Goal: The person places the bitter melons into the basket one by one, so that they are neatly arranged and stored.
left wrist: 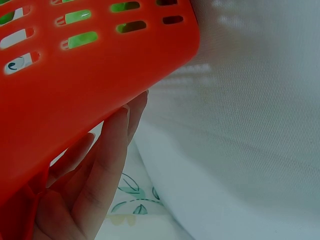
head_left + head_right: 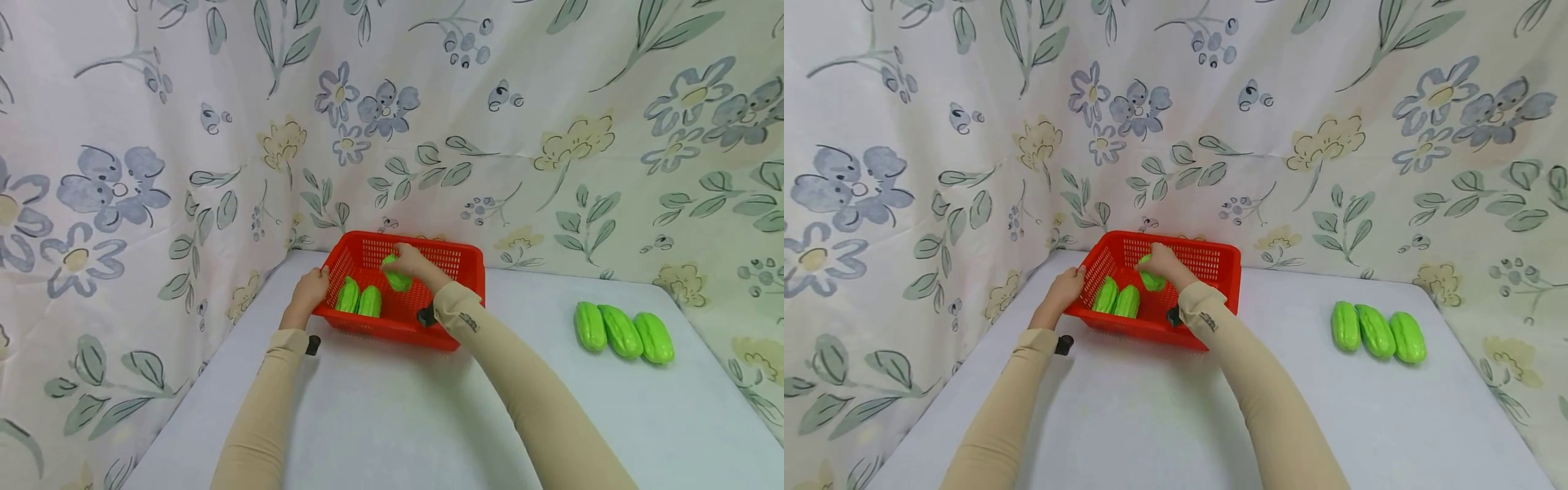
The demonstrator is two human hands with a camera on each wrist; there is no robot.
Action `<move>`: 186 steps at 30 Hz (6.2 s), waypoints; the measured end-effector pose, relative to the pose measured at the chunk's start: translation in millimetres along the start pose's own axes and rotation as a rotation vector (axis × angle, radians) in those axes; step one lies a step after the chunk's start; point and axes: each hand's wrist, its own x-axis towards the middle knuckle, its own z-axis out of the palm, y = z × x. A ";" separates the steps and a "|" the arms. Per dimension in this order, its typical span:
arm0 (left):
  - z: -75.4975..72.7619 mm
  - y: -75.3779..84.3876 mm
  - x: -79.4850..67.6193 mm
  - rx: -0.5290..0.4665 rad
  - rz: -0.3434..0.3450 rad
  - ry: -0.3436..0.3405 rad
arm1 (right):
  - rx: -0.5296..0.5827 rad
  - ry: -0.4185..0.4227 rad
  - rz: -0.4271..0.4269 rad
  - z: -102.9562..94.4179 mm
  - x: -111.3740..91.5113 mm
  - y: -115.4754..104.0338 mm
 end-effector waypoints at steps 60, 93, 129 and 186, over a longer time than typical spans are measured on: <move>1.3 -1.7 1.7 0.010 0.015 0.011 | 0.153 -0.343 0.392 27.1 -4.1 -12.7; 1.1 -2.4 -0.2 -0.009 0.001 -0.007 | 0.063 -0.312 0.280 24.2 -14.4 -10.1; 1.2 0.8 0.2 0.013 0.015 0.004 | -0.011 -0.115 -0.034 7.0 -43.2 -21.1; 0.5 0.0 -3.7 0.020 0.036 0.001 | 0.239 0.294 -0.101 -76.1 -86.8 87.5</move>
